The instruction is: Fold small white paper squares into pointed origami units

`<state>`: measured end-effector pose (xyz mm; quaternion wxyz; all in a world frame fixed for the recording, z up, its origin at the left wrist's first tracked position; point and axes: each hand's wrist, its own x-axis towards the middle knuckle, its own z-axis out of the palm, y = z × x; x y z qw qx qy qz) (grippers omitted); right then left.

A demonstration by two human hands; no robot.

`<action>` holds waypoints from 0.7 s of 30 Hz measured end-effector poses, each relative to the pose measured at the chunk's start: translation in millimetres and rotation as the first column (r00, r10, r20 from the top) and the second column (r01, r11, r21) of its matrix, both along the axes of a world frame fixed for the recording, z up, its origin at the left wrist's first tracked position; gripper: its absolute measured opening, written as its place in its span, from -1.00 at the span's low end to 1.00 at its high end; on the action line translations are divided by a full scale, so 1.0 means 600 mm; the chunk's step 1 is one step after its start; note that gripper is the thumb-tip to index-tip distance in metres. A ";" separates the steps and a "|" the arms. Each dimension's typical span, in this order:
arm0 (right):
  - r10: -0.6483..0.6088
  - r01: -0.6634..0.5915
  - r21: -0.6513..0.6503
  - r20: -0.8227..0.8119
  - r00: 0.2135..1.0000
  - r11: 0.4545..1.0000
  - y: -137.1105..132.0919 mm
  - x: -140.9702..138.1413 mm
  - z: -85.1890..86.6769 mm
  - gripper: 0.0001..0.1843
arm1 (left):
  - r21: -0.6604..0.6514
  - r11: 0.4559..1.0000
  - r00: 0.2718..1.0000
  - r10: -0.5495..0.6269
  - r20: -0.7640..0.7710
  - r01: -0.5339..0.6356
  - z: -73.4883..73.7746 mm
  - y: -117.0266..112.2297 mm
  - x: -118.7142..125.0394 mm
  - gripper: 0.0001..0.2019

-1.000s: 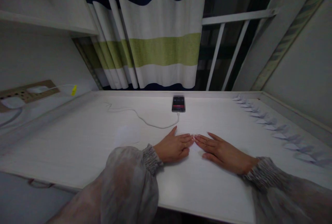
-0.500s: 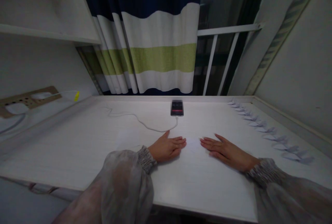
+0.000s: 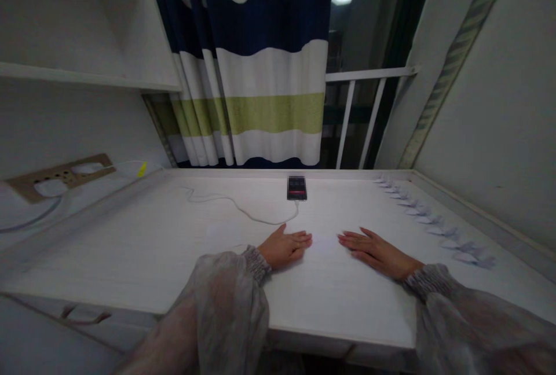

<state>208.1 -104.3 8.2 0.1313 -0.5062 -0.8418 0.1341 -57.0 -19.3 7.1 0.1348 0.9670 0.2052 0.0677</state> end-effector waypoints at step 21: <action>-0.291 0.272 -0.110 -0.232 0.928 0.956 0.107 -0.114 0.015 -0.82 | -0.386 0.865 0.778 0.473 0.414 -0.320 -0.033 0.041 0.048 -0.53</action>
